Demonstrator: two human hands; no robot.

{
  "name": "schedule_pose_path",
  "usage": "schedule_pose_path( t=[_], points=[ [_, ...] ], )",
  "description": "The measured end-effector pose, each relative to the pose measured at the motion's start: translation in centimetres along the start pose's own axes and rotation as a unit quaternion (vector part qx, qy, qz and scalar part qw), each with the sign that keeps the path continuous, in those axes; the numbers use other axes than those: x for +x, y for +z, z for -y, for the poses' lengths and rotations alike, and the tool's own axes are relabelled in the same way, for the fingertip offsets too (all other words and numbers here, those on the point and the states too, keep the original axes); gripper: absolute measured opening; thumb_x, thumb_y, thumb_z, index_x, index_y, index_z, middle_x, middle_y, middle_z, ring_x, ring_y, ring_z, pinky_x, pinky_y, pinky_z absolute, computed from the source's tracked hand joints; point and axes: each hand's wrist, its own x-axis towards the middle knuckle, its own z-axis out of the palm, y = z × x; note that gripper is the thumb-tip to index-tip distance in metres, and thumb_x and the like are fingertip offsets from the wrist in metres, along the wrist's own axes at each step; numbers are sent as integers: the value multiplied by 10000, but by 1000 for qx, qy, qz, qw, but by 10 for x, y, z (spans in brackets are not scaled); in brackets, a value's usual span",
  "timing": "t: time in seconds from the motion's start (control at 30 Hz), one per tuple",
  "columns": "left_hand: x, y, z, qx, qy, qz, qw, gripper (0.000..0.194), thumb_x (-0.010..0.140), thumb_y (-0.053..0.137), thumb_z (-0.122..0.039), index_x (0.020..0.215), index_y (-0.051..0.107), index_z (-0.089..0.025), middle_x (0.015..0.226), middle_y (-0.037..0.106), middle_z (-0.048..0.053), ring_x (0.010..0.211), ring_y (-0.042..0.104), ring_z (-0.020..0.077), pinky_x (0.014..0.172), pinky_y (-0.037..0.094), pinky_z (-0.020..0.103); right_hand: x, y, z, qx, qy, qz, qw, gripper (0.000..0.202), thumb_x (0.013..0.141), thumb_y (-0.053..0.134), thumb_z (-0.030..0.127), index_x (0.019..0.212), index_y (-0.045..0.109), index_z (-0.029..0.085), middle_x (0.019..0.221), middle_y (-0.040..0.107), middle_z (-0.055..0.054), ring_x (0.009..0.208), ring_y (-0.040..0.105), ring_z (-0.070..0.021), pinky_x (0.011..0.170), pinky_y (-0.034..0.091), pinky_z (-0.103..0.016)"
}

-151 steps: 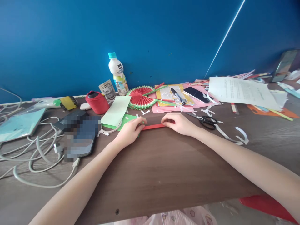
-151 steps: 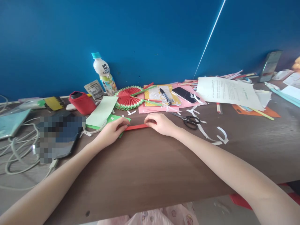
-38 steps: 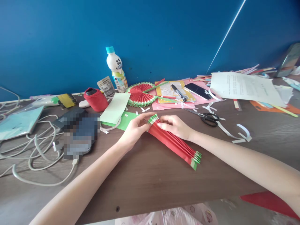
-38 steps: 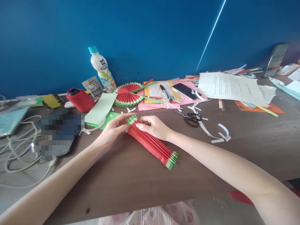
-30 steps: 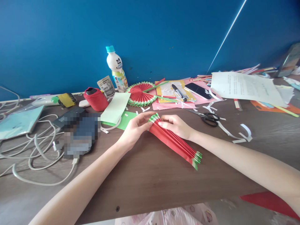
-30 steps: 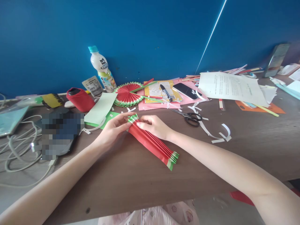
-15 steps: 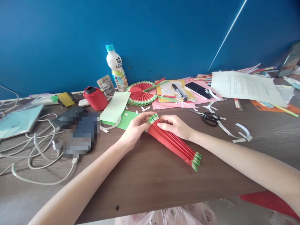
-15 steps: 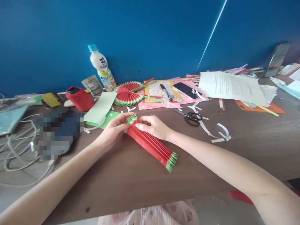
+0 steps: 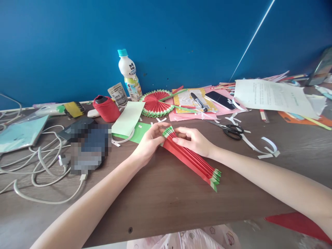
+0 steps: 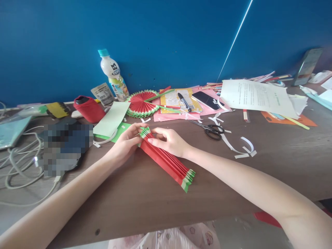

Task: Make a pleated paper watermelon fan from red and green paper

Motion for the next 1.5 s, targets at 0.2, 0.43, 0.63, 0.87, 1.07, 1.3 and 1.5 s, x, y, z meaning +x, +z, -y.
schedule_pose_path(
  t=[0.2,0.43,0.63,0.87,1.07,1.3,1.5],
  points=[
    [-1,1,-1,-39,-17,6,999,308,691,603,-160,993,555,-197,835,587,-6,743,561,117,691,434,241,1,-2,-5,30,3,4,1000,326,835,502,358,1097,556,172,858,663,-37,825,614,-180,761,461,-317],
    [0,-1,0,-18,-3,11,1000,311,716,657,-255,1001,558,-178,867,604,19,773,572,129,682,432,234,1,-4,-5,69,1,12,998,316,837,508,332,1102,556,167,988,660,-55,907,612,-180,808,459,-314],
    [0,-3,2,11,21,10,1000,304,722,639,-227,1009,556,-175,885,600,24,816,565,134,708,434,232,1,-3,-4,69,-1,8,998,308,837,501,343,1080,567,165,953,656,-47,906,602,-180,815,453,-316],
    [0,-3,2,22,31,7,999,303,726,618,-214,1019,548,-187,918,569,18,826,553,131,702,431,230,-1,-1,-3,44,9,-20,999,403,839,499,329,1211,378,231,637,560,51,502,473,-88,517,380,-233],
    [0,-1,2,18,27,-14,999,352,687,652,-219,1010,516,-186,748,537,-30,677,535,92,631,413,212,-2,2,-2,-13,-21,-32,999,280,823,520,333,1068,478,203,759,590,5,684,554,-122,652,426,-271],
    [-3,3,0,54,29,-29,998,342,694,630,-211,1007,496,-176,680,511,-43,629,517,89,615,408,216,-4,3,-1,-53,-38,-19,998,290,816,522,284,1086,497,182,812,621,-15,718,576,-127,686,443,-278],
    [-2,1,1,70,20,-36,997,311,700,631,-237,991,528,-203,776,470,-40,649,530,84,619,405,225,-5,4,-1,-68,-46,-10,997,310,824,473,218,1131,503,189,920,648,-42,849,608,-154,747,454,-287]
  ],
)
